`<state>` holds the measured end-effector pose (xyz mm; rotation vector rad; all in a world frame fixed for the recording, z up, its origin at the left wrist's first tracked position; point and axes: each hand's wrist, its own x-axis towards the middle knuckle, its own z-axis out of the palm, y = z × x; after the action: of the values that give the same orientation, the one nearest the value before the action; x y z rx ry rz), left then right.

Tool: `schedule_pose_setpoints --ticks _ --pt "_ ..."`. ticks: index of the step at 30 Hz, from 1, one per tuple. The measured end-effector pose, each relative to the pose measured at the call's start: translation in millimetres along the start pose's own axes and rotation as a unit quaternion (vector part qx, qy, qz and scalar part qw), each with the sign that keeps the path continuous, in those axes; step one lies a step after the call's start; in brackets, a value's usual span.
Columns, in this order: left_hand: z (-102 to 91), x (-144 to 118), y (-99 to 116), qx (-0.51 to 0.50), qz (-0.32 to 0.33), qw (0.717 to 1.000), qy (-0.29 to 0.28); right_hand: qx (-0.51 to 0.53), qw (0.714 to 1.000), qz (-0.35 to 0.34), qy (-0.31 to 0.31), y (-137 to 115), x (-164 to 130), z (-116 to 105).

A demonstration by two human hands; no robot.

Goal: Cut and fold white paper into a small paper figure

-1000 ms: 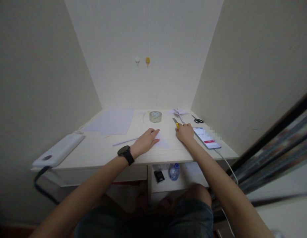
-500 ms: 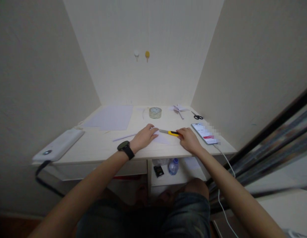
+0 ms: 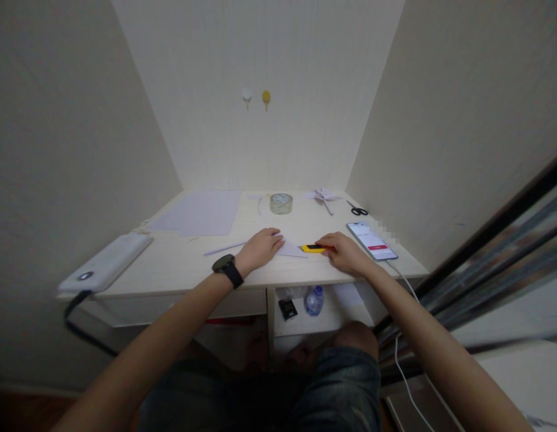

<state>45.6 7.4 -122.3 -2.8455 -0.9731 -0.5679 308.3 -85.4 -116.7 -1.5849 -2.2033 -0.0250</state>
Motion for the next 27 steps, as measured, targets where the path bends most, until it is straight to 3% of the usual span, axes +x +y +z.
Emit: schedule_pose_setpoints --ticks 5,9,16,27 --pt "-4.6 -3 2 0.05 -0.042 0.998 0.012 0.035 0.999 0.011 -0.014 7 12 0" --pt "-3.9 -5 1 0.054 -0.031 0.997 0.042 0.07 0.997 0.003 -0.014 -2 27 7" --pt "4.3 -5 0 0.025 -0.036 0.998 -0.041 0.037 0.997 -0.066 -0.014 -10 45 19" --pt "1.6 -8 2 0.039 -0.069 0.995 -0.057 0.05 0.997 -0.056 -0.033 3 79 24"
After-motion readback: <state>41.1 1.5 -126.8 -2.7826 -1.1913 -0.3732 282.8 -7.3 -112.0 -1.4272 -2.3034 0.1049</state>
